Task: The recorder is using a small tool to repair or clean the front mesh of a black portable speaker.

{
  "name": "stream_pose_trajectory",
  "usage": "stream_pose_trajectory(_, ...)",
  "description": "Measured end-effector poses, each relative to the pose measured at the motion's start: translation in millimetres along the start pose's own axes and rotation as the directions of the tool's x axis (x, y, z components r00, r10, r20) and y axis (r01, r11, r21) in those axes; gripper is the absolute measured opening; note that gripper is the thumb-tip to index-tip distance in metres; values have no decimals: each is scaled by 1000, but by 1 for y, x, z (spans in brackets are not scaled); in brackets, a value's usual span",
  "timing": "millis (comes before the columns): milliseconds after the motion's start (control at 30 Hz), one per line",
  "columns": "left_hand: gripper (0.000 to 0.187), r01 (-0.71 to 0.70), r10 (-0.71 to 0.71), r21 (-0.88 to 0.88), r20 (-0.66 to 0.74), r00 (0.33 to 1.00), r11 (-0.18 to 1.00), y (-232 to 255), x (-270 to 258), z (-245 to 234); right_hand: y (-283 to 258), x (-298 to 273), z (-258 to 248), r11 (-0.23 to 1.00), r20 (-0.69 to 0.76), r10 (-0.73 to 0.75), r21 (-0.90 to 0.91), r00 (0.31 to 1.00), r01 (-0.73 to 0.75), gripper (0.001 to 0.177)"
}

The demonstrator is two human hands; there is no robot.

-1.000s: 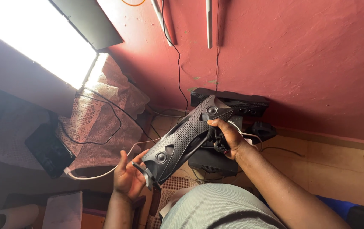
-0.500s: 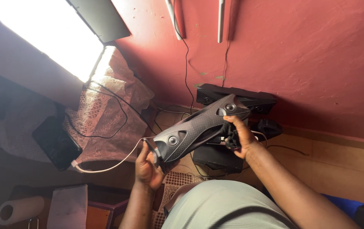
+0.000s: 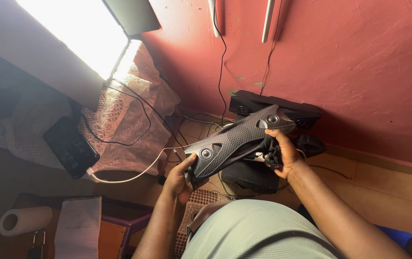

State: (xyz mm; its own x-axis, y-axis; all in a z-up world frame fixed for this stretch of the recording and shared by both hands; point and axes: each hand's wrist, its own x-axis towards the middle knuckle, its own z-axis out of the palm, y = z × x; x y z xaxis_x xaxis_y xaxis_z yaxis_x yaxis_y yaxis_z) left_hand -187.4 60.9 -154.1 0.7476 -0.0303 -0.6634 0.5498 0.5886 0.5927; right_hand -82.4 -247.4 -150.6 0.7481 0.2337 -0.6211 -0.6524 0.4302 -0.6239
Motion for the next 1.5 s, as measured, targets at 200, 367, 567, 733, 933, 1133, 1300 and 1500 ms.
stream_pose_trajectory(200,48,-28,28,-110,3,1000,994,6,-5,6,-2,-6,12,1000,-4,-4,-27,1000,4,41)
stream_pose_trajectory(367,44,-95,104,-165,49,993,982,1,2,5,-8,-16,20,999,9,5,-36,1000,-5,47)
stream_pose_trajectory(567,43,-97,115,-241,58,992,966,2,5,10,-31,-35,22,979,-116,5,-204,993,-28,45)
stream_pose_trajectory(733,44,-91,112,-281,62,992,956,12,3,14,-39,-31,-14,935,-105,-247,-286,963,208,30)
stream_pose_trajectory(933,47,-101,117,-264,45,992,959,7,15,2,-47,-30,6,801,-145,-572,-310,808,512,17)
stream_pose_trajectory(1133,48,-61,75,-261,43,996,963,16,1,24,-44,-11,20,551,-87,-775,-576,626,603,27)
stream_pose_trajectory(1300,45,-83,89,-207,16,996,975,3,3,10,-28,-18,55,-81,345,-878,-789,331,609,29)
stream_pose_trajectory(1500,40,-97,115,-185,92,989,978,4,1,9,3,-54,110,-117,716,-585,-540,382,834,40)
